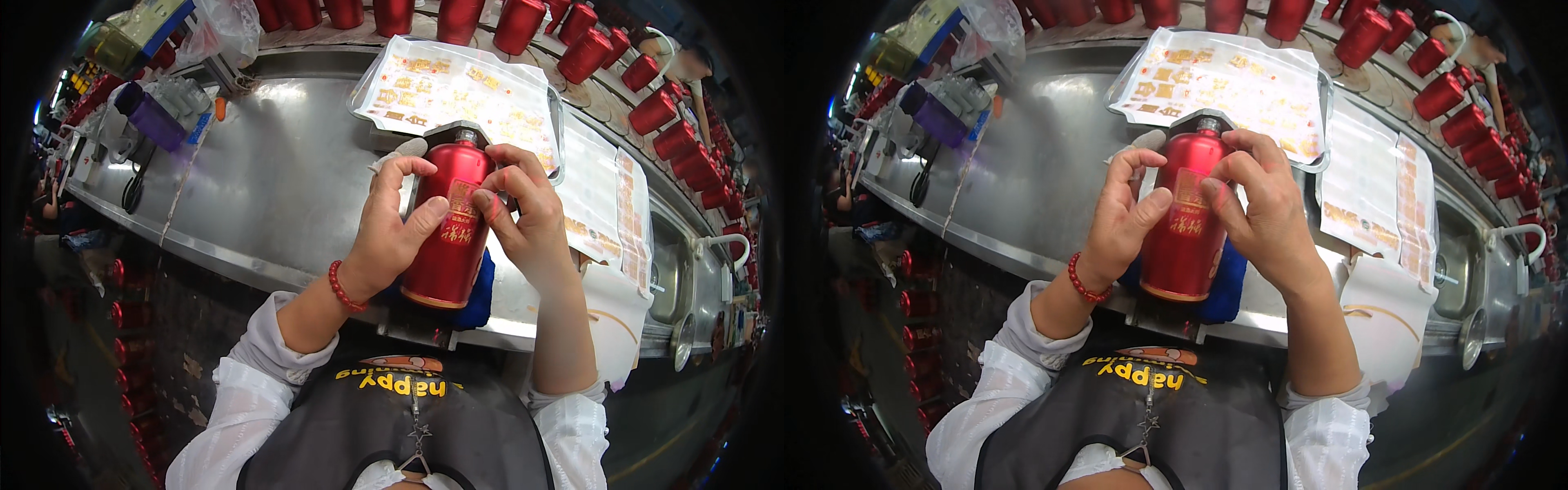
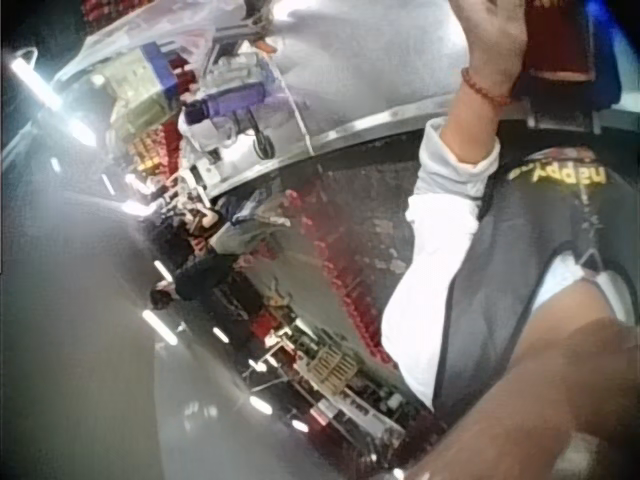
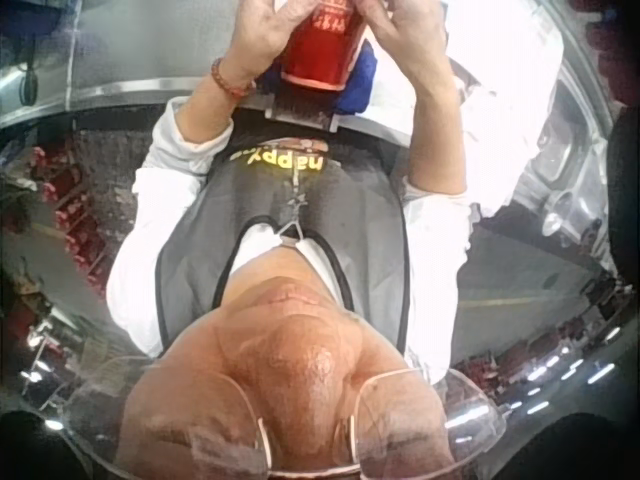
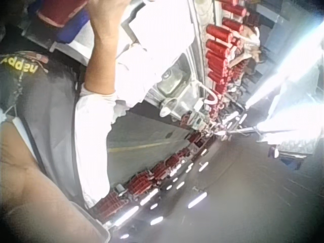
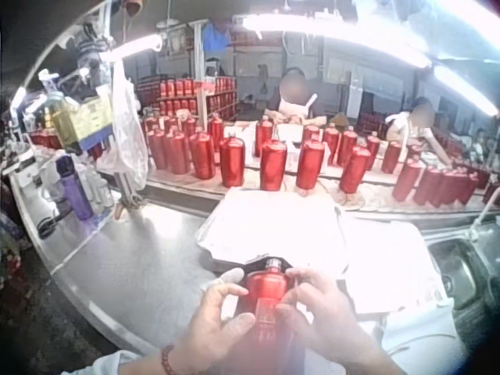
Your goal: The person applies gold stickers to red cylindrical containers. They peel stickers from a sheet, position them on the container, and smooth them with a green pad. The person repeats this process on multiple containers.
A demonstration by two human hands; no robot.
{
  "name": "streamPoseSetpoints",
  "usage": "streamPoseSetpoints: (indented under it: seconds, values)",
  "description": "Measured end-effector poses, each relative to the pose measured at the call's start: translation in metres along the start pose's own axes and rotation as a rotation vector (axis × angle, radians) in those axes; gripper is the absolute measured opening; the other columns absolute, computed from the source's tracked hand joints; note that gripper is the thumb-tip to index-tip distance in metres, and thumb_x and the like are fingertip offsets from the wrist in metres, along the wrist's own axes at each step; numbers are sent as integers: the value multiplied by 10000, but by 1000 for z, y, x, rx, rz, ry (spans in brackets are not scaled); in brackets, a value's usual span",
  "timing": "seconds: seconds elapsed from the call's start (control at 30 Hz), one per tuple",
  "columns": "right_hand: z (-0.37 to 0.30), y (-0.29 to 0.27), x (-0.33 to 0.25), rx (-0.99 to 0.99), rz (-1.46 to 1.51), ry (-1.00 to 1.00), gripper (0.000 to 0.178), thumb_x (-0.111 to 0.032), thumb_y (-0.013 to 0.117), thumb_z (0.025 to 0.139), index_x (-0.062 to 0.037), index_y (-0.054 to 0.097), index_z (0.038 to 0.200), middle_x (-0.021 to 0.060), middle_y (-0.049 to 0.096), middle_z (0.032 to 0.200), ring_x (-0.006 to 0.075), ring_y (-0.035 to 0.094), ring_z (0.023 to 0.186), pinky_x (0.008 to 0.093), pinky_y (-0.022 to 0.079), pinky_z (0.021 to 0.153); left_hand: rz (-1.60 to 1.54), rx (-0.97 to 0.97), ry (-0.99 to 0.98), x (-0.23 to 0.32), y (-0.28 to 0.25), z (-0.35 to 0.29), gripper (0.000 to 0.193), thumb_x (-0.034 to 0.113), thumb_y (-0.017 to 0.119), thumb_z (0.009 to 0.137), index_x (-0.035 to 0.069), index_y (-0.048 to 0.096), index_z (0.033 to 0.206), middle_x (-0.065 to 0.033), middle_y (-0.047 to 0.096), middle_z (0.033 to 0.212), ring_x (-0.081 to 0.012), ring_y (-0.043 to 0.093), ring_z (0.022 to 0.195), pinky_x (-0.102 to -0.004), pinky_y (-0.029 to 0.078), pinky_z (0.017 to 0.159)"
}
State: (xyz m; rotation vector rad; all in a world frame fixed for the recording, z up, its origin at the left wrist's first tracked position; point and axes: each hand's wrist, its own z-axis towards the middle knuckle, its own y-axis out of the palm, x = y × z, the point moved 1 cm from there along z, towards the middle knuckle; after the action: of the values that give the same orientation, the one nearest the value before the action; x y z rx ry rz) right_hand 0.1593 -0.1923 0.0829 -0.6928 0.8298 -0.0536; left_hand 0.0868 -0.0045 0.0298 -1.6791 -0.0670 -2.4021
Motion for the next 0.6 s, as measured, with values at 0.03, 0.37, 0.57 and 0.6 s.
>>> streamPoseSetpoints:
  seconds: [0.03,0.37,0.57,0.6]
  values:
    - [1,1,0,-2,21,8,129,-71,733,869,-21,623,914,210,598,1208,373,610,1097,417,498,930,-14,29,-24,-2,5,-2,442,218,701,931,23,492,1269,-128,516,1274,-235,486,1207,-370,361,1086]
    - [1,-2,0,-25,-89,-32,133,-80,728,924,-9,615,920,158,604,1249,223,652,955,300,539,699,22,28,-32,1,12,-2,572,238,740,882,-4,441,1305,-175,484,1298,-295,464,1254,-400,342,1113]
    - [2,-2,0,-2,-81,-55,133,-69,734,908,-14,614,908,167,609,1237,243,656,953,322,538,705,0,14,-52,3,10,-4,567,237,718,895,-14,428,1312,-180,472,1312,-283,453,1268,-397,335,1122]
    - [2,-1,1,-2,-68,-49,126,-65,731,905,-14,616,909,172,611,1229,241,656,944,321,535,699,1,15,-51,2,10,-5,570,248,718,900,-15,427,1313,-180,473,1312,-283,454,1267,-396,337,1120]
